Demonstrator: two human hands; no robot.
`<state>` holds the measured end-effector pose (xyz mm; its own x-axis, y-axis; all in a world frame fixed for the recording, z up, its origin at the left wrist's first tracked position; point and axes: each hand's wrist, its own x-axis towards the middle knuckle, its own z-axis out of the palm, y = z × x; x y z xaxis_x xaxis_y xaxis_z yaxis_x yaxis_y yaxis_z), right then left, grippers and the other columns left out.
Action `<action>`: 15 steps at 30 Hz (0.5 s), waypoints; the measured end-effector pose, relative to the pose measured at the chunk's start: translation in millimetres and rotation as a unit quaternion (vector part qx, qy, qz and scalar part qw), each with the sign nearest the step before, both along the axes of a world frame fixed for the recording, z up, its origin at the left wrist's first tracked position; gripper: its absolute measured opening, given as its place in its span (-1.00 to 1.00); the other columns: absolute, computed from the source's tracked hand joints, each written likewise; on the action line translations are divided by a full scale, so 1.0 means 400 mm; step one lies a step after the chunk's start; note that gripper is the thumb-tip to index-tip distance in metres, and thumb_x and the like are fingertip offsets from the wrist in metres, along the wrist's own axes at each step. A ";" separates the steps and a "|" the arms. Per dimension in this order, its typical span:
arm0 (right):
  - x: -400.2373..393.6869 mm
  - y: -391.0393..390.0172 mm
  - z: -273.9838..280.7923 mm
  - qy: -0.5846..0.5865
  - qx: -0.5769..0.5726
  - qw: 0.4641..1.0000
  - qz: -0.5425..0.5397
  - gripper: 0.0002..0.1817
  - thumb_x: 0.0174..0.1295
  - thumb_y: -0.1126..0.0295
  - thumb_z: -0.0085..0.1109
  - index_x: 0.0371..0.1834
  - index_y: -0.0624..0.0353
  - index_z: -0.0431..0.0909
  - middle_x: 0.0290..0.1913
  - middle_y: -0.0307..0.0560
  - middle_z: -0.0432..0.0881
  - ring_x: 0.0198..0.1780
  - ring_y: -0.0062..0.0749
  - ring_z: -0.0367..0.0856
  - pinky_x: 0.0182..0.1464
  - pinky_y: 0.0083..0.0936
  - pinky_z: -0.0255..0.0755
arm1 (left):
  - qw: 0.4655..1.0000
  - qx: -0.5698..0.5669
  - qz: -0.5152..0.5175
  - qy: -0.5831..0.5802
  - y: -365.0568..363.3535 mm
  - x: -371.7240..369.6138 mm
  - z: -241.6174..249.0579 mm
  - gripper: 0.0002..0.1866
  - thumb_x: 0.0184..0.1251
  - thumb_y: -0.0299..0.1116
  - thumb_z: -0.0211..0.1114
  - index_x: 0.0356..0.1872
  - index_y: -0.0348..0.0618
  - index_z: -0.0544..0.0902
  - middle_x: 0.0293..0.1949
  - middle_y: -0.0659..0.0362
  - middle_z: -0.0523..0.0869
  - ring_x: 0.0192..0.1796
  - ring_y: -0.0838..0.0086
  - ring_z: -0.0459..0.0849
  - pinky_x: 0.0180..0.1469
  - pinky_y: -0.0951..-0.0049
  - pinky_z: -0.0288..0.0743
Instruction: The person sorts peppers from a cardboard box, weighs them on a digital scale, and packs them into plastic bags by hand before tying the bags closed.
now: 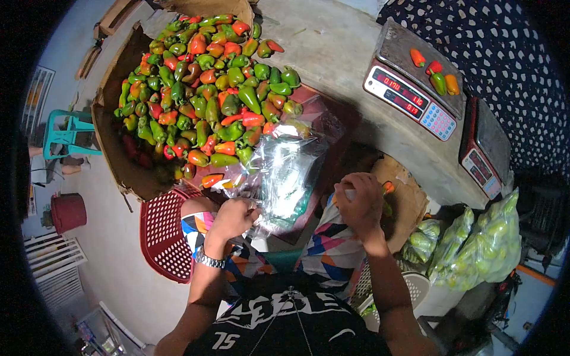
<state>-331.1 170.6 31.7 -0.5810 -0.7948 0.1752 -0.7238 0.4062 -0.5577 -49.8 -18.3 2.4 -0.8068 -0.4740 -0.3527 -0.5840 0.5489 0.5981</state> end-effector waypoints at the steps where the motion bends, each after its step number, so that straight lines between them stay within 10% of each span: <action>1: -0.005 0.004 -0.005 0.003 -0.013 1.000 0.003 -0.84 0.22 0.36 0.45 -0.23 0.18 0.72 -0.18 0.00 0.78 -0.03 -0.01 0.74 0.10 -0.14 0.55 | 1.000 0.001 -0.002 -0.007 0.001 0.001 0.000 -0.68 0.38 -0.22 0.38 -0.36 -0.37 0.74 -0.32 -0.28 0.75 -0.14 -0.22 0.75 -0.02 -0.13 0.60; 4: -0.079 0.016 -0.044 -0.143 -0.051 0.985 -0.082 -0.84 0.25 0.38 0.45 -0.20 0.19 0.73 -0.17 0.05 0.79 -0.08 -0.05 0.79 0.04 -0.21 0.61 | 1.000 -0.004 -0.005 -0.007 0.001 -0.003 -0.004 -0.69 0.39 -0.22 0.39 -0.35 -0.33 0.74 -0.33 -0.25 0.75 -0.15 -0.21 0.75 -0.05 -0.12 0.59; 9: -0.476 -0.040 -0.029 0.033 -0.098 0.975 -0.197 -0.86 0.34 0.40 0.39 -0.12 0.20 0.72 -0.23 0.00 0.79 -0.19 -0.44 0.76 -0.08 -0.48 0.59 | 1.000 -0.013 0.005 0.005 0.005 0.009 -0.012 -0.73 0.40 -0.22 0.38 -0.34 -0.26 0.74 -0.34 -0.21 0.74 -0.19 -0.18 0.74 -0.09 -0.09 0.58; 15: -0.851 -0.107 0.080 0.154 -0.022 0.946 -0.284 -0.47 0.30 0.08 0.44 0.24 0.14 0.67 0.20 0.15 0.77 0.27 0.04 0.74 0.32 -0.23 0.54 | 0.999 0.003 0.006 -0.048 -0.003 -0.005 0.007 -0.69 0.40 -0.21 0.36 -0.31 -0.33 0.76 -0.31 -0.25 0.75 -0.13 -0.22 0.74 0.00 -0.14 0.59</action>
<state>-671.7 127.7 63.9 -0.8286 -0.3576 0.4307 -0.5261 0.7603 -0.3810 -51.9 -19.4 5.0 -0.7635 -0.4805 -0.4316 -0.6453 0.5386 0.5418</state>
